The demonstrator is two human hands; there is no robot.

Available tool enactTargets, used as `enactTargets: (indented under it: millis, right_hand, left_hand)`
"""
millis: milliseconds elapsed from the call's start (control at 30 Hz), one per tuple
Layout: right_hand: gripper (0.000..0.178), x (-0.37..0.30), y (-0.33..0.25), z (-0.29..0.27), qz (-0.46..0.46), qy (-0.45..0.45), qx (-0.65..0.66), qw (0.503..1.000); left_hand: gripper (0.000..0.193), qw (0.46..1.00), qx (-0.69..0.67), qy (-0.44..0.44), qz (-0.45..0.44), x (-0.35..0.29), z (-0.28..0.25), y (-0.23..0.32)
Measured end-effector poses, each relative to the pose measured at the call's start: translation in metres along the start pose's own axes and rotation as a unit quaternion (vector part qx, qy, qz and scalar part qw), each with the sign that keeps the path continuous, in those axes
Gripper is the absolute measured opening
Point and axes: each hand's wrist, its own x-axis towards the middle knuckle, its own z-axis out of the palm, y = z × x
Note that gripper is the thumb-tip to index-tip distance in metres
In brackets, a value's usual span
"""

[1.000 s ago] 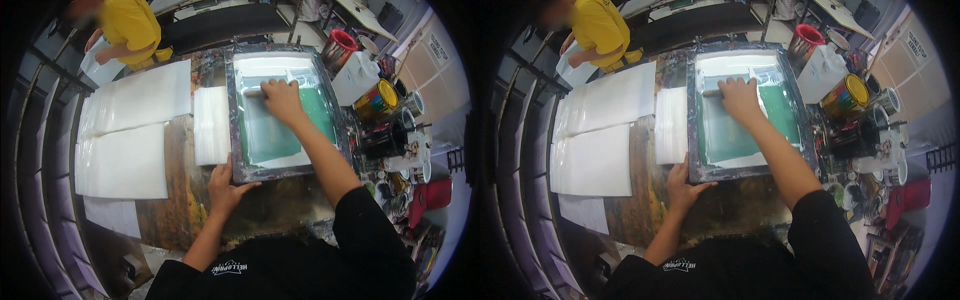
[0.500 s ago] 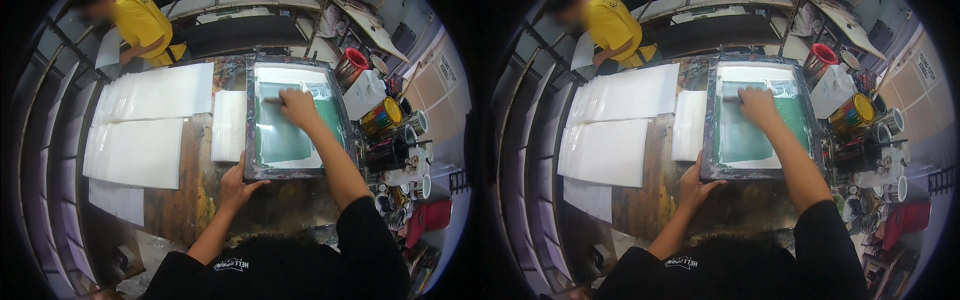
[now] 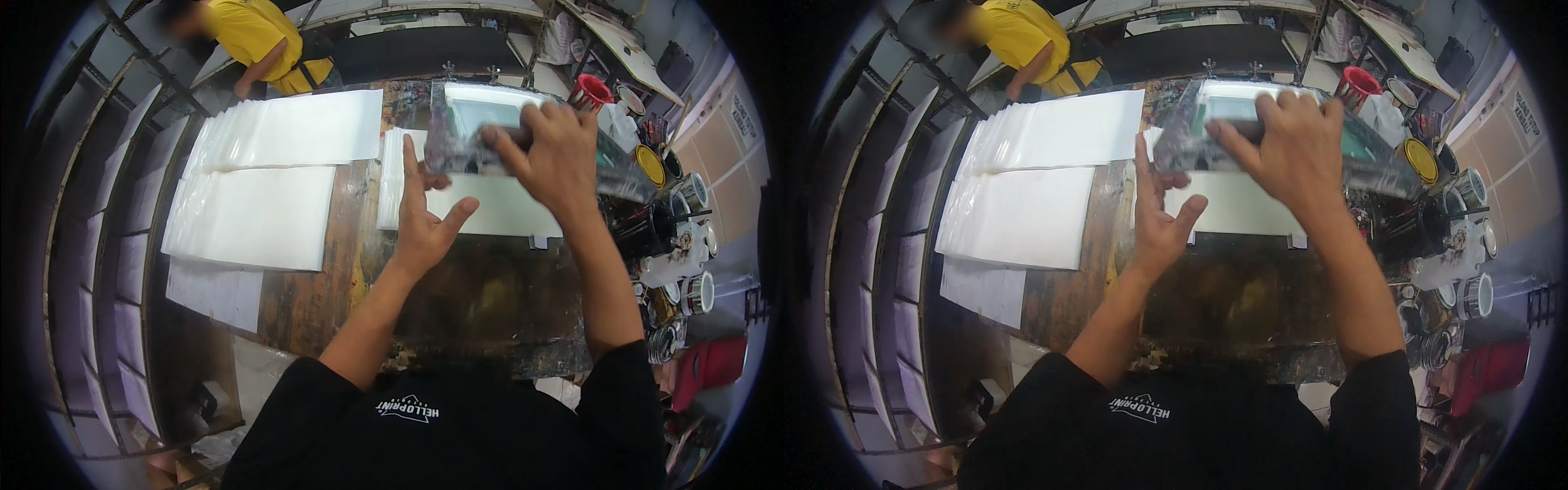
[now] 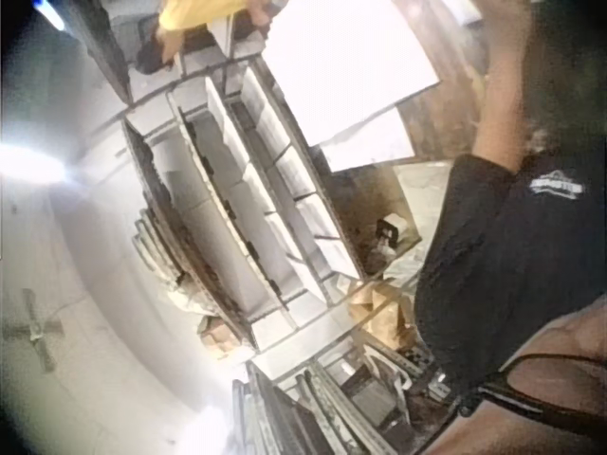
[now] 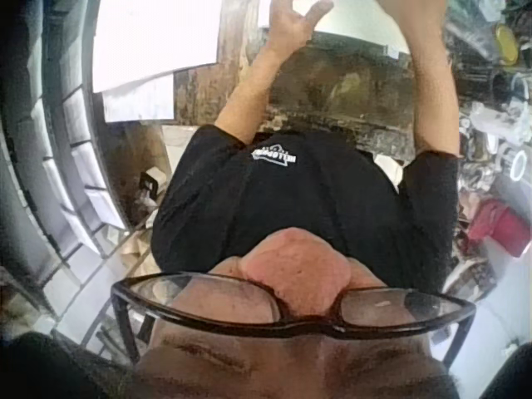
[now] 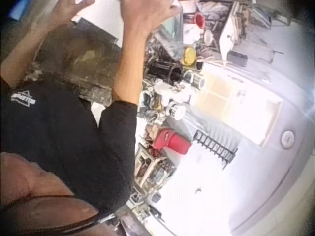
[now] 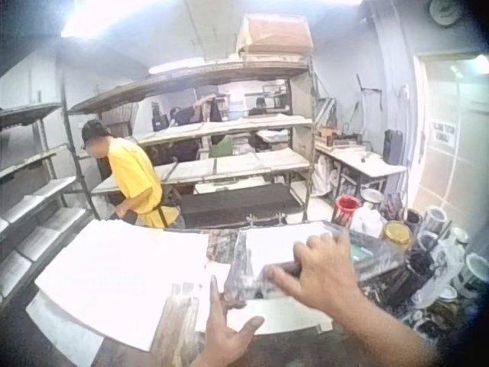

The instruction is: The person performs screen printing by placing white sheets on a table, aligning a screen frame, and using a squeegee to pull ink across the screen onto each sheet. Printed sheets are stacked to the side while the process repeats.

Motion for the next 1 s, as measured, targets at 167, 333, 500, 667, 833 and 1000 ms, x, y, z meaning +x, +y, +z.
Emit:
enactTargets:
  millis: [167, 333, 500, 667, 833, 1000]
  right_hand:
    - [0.064, 0.055, 0.022, -0.002, 0.008, 0.019, 0.017, 1.000]
    - [0.082, 0.101, 0.027, -0.020, 0.045, -0.065, 0.049, 0.996]
    - [0.086, 0.115, 0.034, -0.023, 0.055, -0.106, 0.045, 0.992]
    - [0.089, 0.122, 0.029, -0.025, 0.081, -0.133, 0.021, 0.988]
    - [0.090, 0.113, 0.039, -0.016, 0.038, -0.085, 0.042, 0.995]
    - [0.086, 0.102, 0.035, -0.015, 0.031, -0.101, 0.041, 0.994]
  left_hand:
    - [0.106, 0.877, 0.452, -0.158, 0.038, -0.045, -0.001, -0.027]
    - [0.109, 0.808, 0.549, -0.206, -0.061, -0.085, 0.011, -0.064]
    - [0.117, 0.829, 0.513, -0.210, -0.072, -0.073, 0.016, -0.054]
    - [0.098, 0.893, 0.439, -0.098, 0.031, -0.036, 0.022, -0.036]
    - [0.071, 0.911, 0.412, 0.016, 0.007, 0.024, -0.012, -0.012]
    - [0.059, 0.847, 0.525, 0.077, 0.016, 0.016, -0.140, -0.065]
